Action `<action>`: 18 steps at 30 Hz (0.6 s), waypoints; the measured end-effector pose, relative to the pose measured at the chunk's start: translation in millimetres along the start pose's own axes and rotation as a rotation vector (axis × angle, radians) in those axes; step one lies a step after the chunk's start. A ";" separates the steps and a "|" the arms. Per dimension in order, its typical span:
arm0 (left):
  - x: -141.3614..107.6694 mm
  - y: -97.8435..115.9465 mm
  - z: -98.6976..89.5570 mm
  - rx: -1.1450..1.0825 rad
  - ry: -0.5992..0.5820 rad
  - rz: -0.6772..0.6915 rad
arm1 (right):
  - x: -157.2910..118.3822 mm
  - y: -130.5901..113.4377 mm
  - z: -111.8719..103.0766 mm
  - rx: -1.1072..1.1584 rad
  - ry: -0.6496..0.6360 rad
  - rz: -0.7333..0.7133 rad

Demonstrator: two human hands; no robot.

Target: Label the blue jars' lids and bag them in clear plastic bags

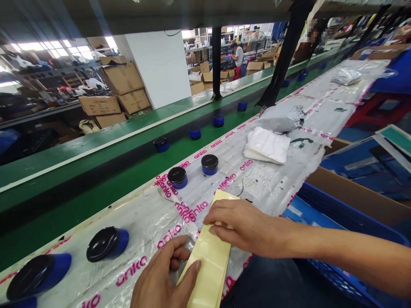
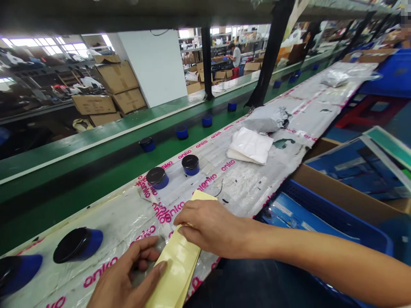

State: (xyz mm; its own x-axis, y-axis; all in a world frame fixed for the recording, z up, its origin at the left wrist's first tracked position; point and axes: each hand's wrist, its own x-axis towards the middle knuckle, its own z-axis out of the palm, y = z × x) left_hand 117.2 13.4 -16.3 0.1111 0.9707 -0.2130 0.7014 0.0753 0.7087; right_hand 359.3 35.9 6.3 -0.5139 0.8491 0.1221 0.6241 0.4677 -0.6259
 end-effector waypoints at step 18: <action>7.9 -8.4 13.5 -0.165 -0.011 0.042 | 37.4 -2.9 19.5 -0.070 -0.180 -0.081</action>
State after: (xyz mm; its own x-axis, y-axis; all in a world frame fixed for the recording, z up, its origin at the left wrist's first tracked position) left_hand 121.7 17.3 -33.0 0.1462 0.9713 -0.1878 0.5711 0.0722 0.8177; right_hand 326.9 61.6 -2.3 -0.6575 0.7530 0.0262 0.6125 0.5544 -0.5634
